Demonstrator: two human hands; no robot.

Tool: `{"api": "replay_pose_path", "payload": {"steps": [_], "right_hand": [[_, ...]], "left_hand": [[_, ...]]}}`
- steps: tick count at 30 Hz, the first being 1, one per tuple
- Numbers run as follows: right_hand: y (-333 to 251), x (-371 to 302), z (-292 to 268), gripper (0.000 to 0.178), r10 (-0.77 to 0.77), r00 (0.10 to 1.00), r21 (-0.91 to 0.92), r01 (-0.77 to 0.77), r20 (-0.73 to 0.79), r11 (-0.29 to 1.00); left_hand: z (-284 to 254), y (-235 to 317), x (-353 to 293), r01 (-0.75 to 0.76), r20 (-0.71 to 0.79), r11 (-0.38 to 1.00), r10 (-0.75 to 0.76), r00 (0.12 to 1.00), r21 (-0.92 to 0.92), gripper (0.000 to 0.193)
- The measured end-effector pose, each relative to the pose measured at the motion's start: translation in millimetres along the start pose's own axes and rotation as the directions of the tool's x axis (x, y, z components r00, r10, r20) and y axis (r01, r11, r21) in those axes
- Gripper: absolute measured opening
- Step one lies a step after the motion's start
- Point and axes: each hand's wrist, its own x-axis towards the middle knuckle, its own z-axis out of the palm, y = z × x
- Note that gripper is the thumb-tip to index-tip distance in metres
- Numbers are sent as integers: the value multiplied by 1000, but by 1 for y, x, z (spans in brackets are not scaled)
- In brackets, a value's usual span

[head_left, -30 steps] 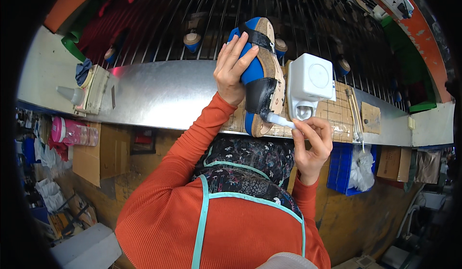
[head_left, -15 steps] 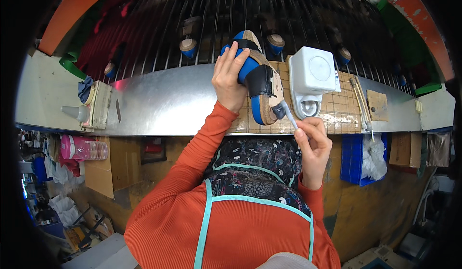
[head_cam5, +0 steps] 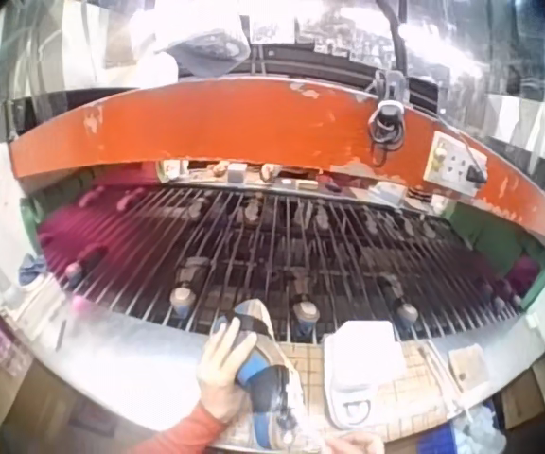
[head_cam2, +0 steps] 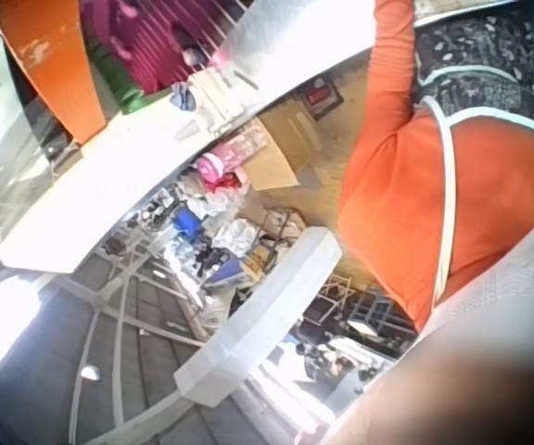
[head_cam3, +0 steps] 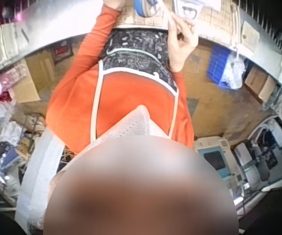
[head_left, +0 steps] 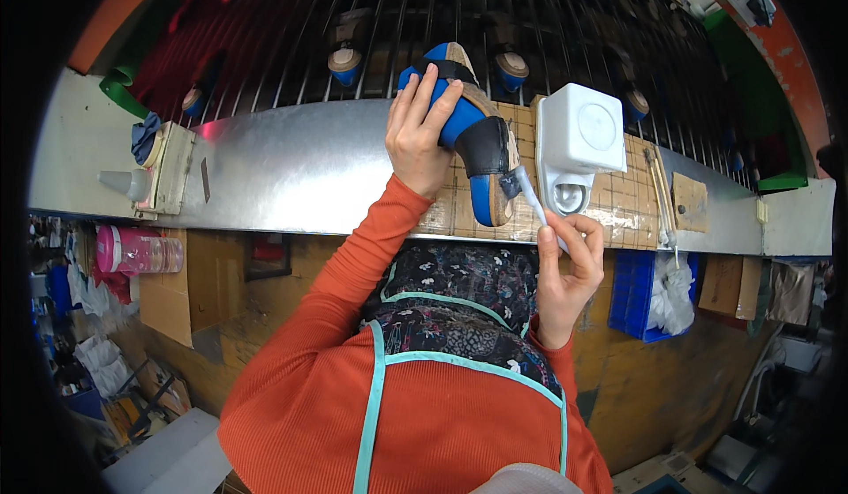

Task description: The person applies glue to the sole of a blue sandal using a brush, repeatedly dipping the brush into a white container and spreading the adhesive along the sole edges. The person then moves to a nearby machine and pours liquid from the container into a funnel before returning to the workbench.

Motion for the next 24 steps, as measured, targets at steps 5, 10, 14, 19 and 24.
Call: {"api": "replay_pose_path", "payload": {"steps": [5, 10, 14, 19, 24], "right_hand": [[-2, 4, 1, 20, -157, 987, -256, 147, -22, 955], [3, 6, 5, 20, -114, 993, -64, 112, -24, 992], [10, 8, 7, 19, -69, 996, 129, 61, 57, 990], [12, 11, 4, 19, -118, 992, 146, 110, 45, 983], [9, 28, -3, 19, -227, 971, 132, 216, 76, 968]], "left_hand": [[-1, -2, 1, -16, -14, 1000, 16, 1000, 7, 64], [-2, 0, 3, 27, 7, 999, -27, 1000, -23, 65], [-2, 5, 5, 69, 46, 996, -66, 997, -54, 66], [-7, 17, 9, 139, 142, 983, -122, 982, -117, 57], [-15, 29, 17, 152, 197, 966, -111, 974, -210, 50]]}}
